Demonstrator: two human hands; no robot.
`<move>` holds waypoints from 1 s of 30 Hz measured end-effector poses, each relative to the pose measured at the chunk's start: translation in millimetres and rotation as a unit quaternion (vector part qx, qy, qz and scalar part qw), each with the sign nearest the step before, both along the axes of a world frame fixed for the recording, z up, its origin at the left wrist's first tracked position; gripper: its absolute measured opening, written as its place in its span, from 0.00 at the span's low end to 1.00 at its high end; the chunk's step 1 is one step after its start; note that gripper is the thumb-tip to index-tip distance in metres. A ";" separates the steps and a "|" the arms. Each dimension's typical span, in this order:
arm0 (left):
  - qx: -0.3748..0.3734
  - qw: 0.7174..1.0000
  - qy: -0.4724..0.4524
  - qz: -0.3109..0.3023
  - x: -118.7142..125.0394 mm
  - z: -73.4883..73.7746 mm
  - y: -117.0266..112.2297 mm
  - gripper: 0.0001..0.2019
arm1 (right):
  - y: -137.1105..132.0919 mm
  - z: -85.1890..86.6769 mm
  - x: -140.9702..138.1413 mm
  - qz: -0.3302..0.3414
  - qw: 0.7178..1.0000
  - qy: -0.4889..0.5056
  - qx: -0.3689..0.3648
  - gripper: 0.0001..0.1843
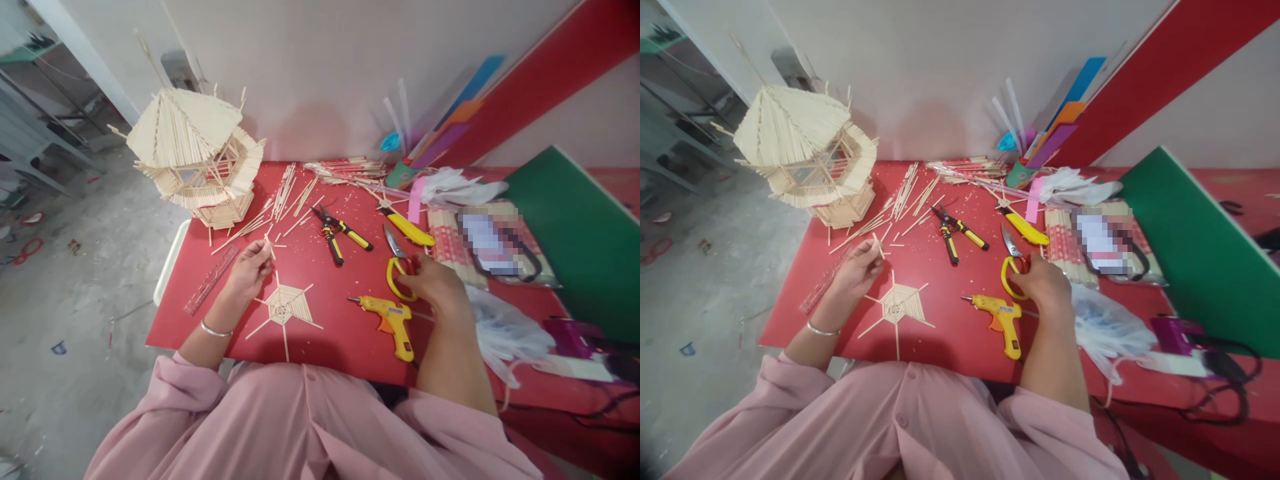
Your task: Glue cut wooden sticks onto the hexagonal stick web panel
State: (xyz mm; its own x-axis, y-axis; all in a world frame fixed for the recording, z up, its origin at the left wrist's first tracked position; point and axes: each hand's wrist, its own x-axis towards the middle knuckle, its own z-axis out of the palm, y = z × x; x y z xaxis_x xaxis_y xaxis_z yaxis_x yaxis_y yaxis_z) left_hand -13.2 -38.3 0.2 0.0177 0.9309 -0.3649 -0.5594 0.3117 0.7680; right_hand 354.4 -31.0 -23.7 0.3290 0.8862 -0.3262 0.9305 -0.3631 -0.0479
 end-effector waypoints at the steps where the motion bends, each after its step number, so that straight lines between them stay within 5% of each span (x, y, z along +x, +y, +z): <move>1: 0.012 1.000 -0.002 -0.010 -0.7 -0.3 -0.6 0.18 | 0.9 0.5 -1.0 -0.005 1.000 -0.011 0.002 0.30; 10: 0.028 0.999 -0.019 -0.020 -8.3 7.6 -8.6 0.13 | -2.0 5.1 -12.8 -0.077 0.993 -0.002 0.094 0.34; 16: 0.071 0.997 0.018 -0.014 -1.8 8.9 -9.1 0.21 | -27.9 31.3 -57.1 -0.069 0.942 0.185 0.269 0.38; 22: 0.094 0.992 0.087 -0.025 2.7 5.2 -12.8 0.25 | -55.9 20.6 -137.5 0.114 0.896 0.354 0.242 0.33; 30: 0.099 0.983 0.155 0.018 4.7 6.4 -19.1 0.09 | -65.0 12.4 -179.6 0.233 0.901 0.311 0.193 0.25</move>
